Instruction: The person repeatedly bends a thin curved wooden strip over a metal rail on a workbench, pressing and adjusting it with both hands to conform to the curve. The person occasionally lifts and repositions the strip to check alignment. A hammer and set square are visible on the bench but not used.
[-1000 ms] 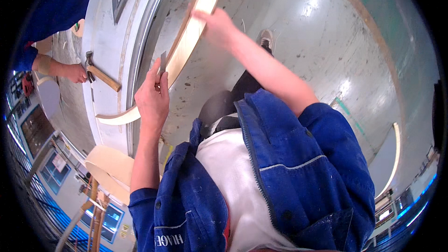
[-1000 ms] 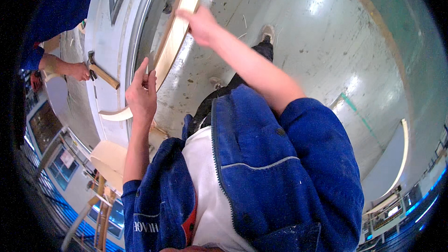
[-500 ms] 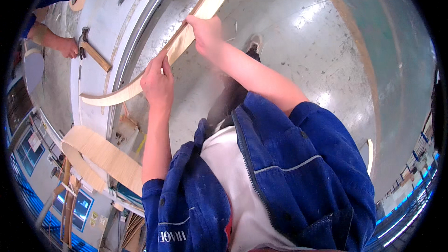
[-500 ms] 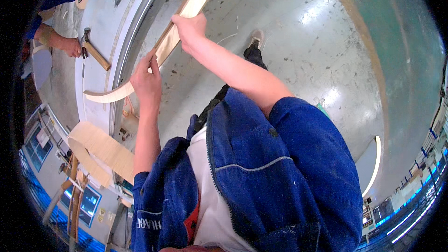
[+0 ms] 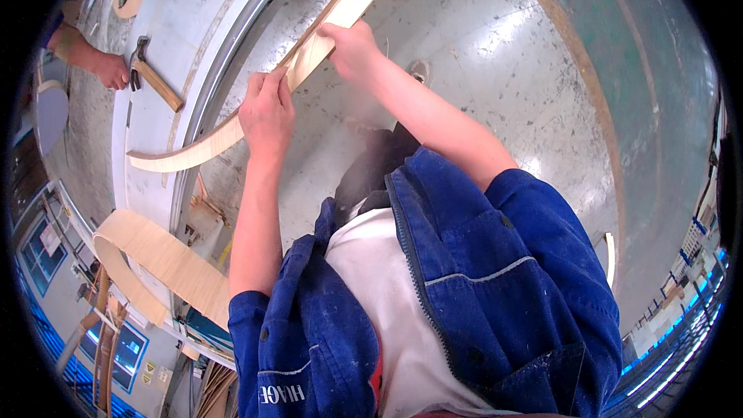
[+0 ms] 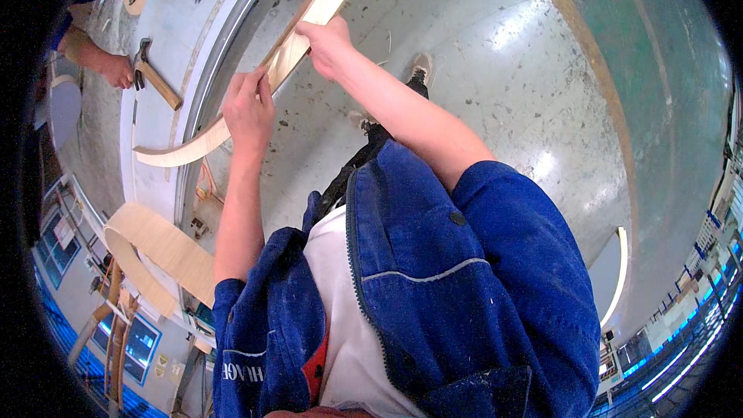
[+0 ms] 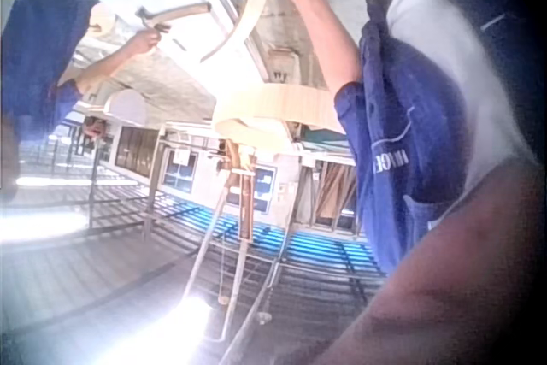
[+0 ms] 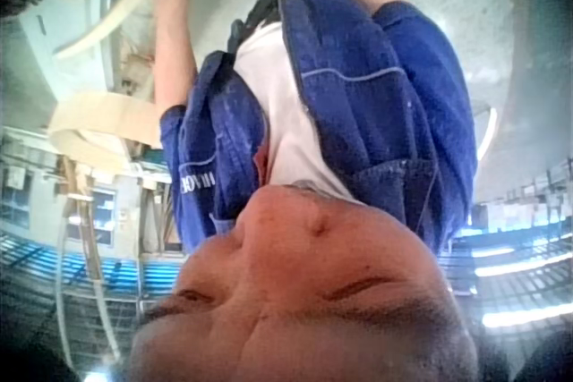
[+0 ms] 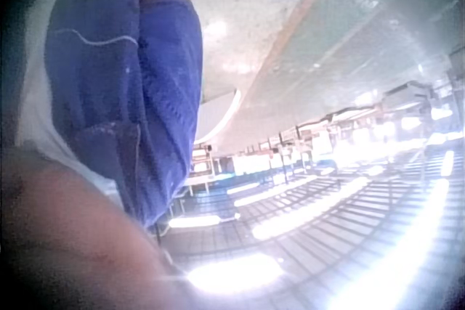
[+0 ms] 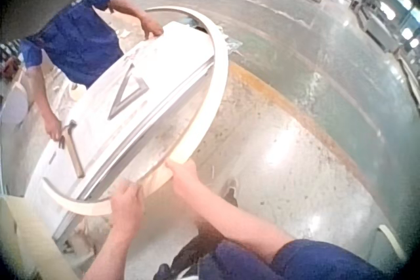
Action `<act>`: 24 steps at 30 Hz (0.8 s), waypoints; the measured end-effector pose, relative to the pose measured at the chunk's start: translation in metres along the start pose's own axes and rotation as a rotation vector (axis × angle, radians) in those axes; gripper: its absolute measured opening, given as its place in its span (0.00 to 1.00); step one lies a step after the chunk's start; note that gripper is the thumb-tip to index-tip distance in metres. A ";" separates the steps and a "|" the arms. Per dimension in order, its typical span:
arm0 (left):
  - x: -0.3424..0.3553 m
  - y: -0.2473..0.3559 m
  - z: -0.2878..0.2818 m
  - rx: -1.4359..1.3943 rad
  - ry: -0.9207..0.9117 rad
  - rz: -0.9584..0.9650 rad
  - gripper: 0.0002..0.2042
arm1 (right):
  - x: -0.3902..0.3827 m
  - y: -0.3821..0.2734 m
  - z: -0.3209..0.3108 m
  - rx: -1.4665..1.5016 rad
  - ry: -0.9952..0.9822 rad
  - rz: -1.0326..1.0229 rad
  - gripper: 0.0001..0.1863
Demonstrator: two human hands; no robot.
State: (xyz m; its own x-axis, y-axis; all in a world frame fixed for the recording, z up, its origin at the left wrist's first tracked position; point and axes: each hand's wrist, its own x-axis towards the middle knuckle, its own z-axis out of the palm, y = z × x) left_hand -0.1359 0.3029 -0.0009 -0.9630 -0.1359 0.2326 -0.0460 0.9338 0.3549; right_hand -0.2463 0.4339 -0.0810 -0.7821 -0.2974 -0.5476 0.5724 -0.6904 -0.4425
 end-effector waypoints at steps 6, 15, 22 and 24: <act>-0.004 0.003 -0.004 0.011 -0.013 0.039 0.05 | -0.002 -0.006 0.001 -0.083 -0.057 0.041 0.19; 0.002 0.003 0.002 0.080 0.139 0.040 0.09 | 0.000 0.001 0.001 -0.028 -0.007 0.042 0.26; 0.007 -0.004 0.018 0.028 0.092 0.077 0.14 | 0.000 -0.001 -0.003 0.014 -0.095 0.090 0.21; 0.011 -0.003 0.015 0.012 0.052 0.061 0.15 | 0.001 0.002 -0.007 0.074 -0.148 0.081 0.25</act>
State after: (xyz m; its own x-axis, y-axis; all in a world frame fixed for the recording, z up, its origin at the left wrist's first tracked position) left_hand -0.1502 0.3040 -0.0134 -0.9492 -0.0954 0.2999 0.0088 0.9445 0.3283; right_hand -0.2449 0.4367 -0.0873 -0.7650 -0.4439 -0.4666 0.6194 -0.7055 -0.3444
